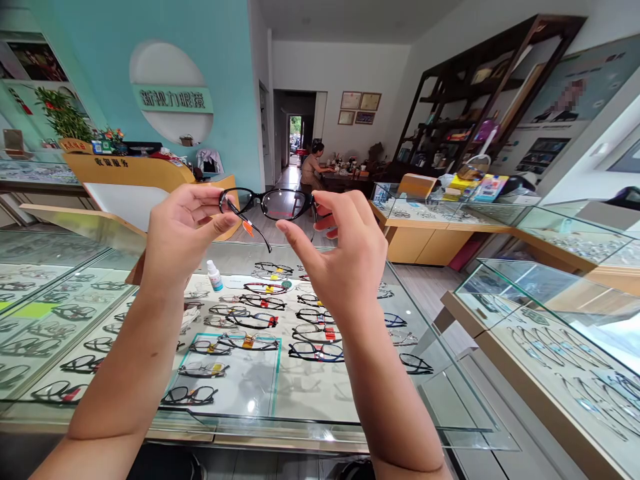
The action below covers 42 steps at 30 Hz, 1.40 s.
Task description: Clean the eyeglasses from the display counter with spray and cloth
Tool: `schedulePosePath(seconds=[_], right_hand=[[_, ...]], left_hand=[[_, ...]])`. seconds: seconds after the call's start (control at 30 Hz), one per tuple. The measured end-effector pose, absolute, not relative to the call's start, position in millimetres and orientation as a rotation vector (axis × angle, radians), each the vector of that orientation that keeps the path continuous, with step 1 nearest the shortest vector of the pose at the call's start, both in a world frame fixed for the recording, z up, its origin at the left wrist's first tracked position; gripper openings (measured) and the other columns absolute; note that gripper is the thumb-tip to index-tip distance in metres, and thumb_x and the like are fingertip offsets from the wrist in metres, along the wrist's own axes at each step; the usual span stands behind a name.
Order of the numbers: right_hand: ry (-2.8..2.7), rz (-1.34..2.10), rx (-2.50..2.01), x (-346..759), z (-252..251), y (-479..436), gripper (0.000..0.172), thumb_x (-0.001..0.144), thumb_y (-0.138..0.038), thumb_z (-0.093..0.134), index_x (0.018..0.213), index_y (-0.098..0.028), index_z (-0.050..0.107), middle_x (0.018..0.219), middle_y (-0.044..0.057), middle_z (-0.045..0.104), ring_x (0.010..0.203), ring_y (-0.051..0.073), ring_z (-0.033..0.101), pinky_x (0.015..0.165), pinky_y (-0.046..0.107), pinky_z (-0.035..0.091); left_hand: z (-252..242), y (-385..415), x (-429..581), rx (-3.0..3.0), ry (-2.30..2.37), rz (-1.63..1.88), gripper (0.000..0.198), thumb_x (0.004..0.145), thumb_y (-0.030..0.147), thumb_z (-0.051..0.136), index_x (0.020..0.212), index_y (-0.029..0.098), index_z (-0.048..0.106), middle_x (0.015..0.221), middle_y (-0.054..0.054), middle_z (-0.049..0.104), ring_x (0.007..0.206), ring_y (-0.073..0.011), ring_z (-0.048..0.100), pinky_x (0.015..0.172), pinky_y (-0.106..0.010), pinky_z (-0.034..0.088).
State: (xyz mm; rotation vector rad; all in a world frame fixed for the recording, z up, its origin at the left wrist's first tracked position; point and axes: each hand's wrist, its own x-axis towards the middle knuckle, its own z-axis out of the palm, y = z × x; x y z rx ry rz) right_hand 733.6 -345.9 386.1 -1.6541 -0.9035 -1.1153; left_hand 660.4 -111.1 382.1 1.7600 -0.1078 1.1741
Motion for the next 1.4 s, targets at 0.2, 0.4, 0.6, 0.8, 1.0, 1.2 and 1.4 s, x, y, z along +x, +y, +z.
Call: schedulePosePath(seconds=[0.2,0.4,0.6,0.8,1.0,1.2,1.4], right_hand=[[-0.916,-1.107,-1.635,733,386,-346,0.037,0.093,-0.050,0.083,0.120,-0.025,0.075,0.106,0.007,0.072,0.080,0.021,0.072,0.072,0.040,0.062],[-0.905,-0.987,-1.698,739,387,-349,0.038,0.096,-0.052,0.080,0.123,-0.027,0.075,0.108,0.007,0.074,0.078,0.019,0.072,0.073,0.039,0.063],[-0.912,-0.824,-1.746,747,386,-353,0.043,0.098,-0.055,0.075,0.131,-0.028,0.075,0.118,0.008,0.080,0.081,0.020,0.074,0.071,0.039,0.063],[-0.902,-0.779,-1.792,747,387,-354,0.044,0.098,-0.049,0.076,0.136,-0.028,0.074,0.127,0.010,0.079,0.084,0.023,0.075,0.076,0.043,0.065],[-0.898,-0.828,-1.754,749,386,-354,0.046,0.096,-0.044,0.077,0.138,-0.029,0.070,0.132,0.011,0.077,0.085,0.023,0.076,0.075,0.043,0.065],[-0.919,-0.928,-1.710,745,386,-351,0.046,0.094,-0.037,0.078,0.137,-0.028,0.067,0.131,0.010,0.074,0.089,0.023,0.076,0.074,0.041,0.065],[-0.930,-1.029,-1.674,741,385,-348,0.041,0.095,-0.031,0.075,0.135,-0.028,0.065,0.130,0.011,0.071,0.093,0.025,0.076,0.076,0.043,0.066]], left_hand=[[381,-106,664,1.750,-0.137,1.150,0.062,0.071,0.056,0.102,0.115,0.022,0.076,0.117,-0.012,0.083,0.109,-0.0280,0.080,0.093,-0.041,0.066],[381,-117,660,1.852,-0.055,1.386,0.054,0.075,0.057,0.100,0.109,0.024,0.075,0.109,-0.008,0.083,0.100,-0.0249,0.080,0.089,-0.041,0.063],[380,-131,653,1.918,-0.017,1.646,0.055,0.076,0.063,0.097,0.109,0.027,0.072,0.108,-0.003,0.080,0.102,-0.0261,0.078,0.092,-0.046,0.060],[380,-134,652,1.951,-0.077,1.756,0.054,0.081,0.067,0.092,0.115,0.031,0.072,0.110,-0.004,0.078,0.110,-0.0284,0.077,0.092,-0.049,0.060],[379,-135,656,1.974,-0.113,1.864,0.055,0.082,0.065,0.092,0.118,0.030,0.071,0.114,-0.006,0.079,0.114,-0.0284,0.076,0.097,-0.050,0.063],[373,-131,664,1.881,-0.163,1.787,0.064,0.084,0.063,0.091,0.133,0.030,0.067,0.138,-0.009,0.073,0.137,-0.0333,0.068,0.113,-0.056,0.059],[369,-134,674,1.815,-0.166,1.596,0.072,0.086,0.062,0.090,0.143,0.030,0.059,0.152,-0.013,0.065,0.147,-0.0364,0.063,0.118,-0.054,0.056]])
